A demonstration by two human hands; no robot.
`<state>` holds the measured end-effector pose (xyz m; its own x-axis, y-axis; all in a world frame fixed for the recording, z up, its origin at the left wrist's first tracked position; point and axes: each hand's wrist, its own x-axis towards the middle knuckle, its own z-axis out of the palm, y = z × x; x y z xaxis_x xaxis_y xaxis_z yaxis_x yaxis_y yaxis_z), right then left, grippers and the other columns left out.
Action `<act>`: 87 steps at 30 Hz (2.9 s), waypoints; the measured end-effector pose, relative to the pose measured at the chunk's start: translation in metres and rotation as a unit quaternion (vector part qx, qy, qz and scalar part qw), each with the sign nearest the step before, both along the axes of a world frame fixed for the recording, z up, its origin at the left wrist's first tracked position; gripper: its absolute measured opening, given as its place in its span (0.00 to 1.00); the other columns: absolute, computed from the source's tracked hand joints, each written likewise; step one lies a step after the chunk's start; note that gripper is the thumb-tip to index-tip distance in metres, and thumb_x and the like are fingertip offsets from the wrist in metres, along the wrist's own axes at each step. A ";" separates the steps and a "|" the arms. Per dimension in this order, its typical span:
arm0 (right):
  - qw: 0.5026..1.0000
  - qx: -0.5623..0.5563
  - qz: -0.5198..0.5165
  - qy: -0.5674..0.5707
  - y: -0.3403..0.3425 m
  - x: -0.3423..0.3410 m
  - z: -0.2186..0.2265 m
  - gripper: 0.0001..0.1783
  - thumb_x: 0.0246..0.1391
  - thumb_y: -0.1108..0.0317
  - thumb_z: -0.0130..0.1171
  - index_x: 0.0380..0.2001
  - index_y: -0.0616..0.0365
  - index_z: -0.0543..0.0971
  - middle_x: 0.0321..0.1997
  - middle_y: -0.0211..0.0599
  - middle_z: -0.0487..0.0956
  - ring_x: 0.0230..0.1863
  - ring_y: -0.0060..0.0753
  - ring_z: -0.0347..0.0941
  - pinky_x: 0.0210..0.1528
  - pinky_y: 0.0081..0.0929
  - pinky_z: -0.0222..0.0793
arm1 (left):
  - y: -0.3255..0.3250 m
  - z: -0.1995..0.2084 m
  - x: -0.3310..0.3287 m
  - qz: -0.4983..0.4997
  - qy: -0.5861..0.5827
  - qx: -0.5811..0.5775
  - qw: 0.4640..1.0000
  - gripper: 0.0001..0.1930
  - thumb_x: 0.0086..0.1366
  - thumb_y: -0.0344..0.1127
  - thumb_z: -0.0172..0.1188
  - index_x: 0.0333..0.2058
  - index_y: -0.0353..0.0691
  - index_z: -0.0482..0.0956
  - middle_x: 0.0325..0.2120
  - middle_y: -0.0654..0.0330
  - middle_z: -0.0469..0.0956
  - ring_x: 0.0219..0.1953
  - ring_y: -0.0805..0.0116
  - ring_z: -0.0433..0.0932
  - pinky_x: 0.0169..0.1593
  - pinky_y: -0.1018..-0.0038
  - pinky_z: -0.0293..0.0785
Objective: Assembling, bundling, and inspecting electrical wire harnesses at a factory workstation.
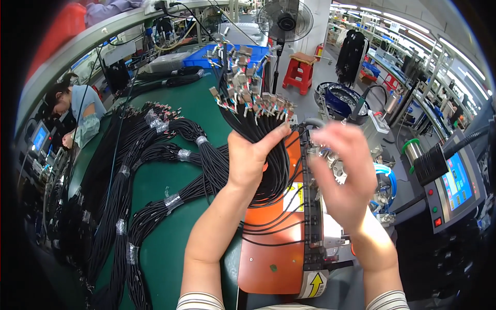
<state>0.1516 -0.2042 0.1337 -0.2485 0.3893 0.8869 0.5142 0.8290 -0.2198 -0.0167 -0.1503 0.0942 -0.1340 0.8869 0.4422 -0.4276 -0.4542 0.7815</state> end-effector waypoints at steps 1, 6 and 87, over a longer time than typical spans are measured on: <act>1.000 0.026 0.002 0.015 0.013 -0.008 0.011 0.19 0.47 0.81 0.66 0.45 0.60 0.81 0.48 0.43 0.79 0.49 0.40 0.77 0.51 0.32 0.71 | -0.004 -0.001 0.002 0.002 -0.002 0.013 1.000 0.15 0.59 0.23 0.69 0.45 0.34 0.81 0.40 0.60 0.84 0.41 0.73 0.82 0.49 0.74 0.77; 0.999 0.030 0.021 0.003 0.030 -0.020 0.029 0.06 0.50 0.73 0.69 0.31 0.61 0.82 0.33 0.41 0.79 0.36 0.43 0.78 0.39 0.34 0.72 | -0.019 -0.006 0.006 -0.019 0.001 0.020 1.000 0.16 0.59 0.23 0.70 0.46 0.34 0.80 0.41 0.62 0.83 0.42 0.73 0.81 0.49 0.74 0.78; 0.989 0.108 0.025 0.093 0.037 -0.030 0.047 0.08 0.56 0.78 0.63 0.39 0.61 0.85 0.50 0.43 0.80 0.50 0.35 0.77 0.48 0.27 0.74 | -0.012 -0.022 0.016 -0.129 0.019 0.047 0.990 0.17 0.60 0.24 0.70 0.48 0.34 0.81 0.41 0.62 0.84 0.43 0.74 0.81 0.49 0.72 0.78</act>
<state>0.1211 -0.1673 0.1808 -0.0865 0.1775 0.9803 0.4385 0.8904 -0.1225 -0.0006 -0.1623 0.0719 0.1095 0.8444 0.5243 -0.5098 -0.4051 0.7589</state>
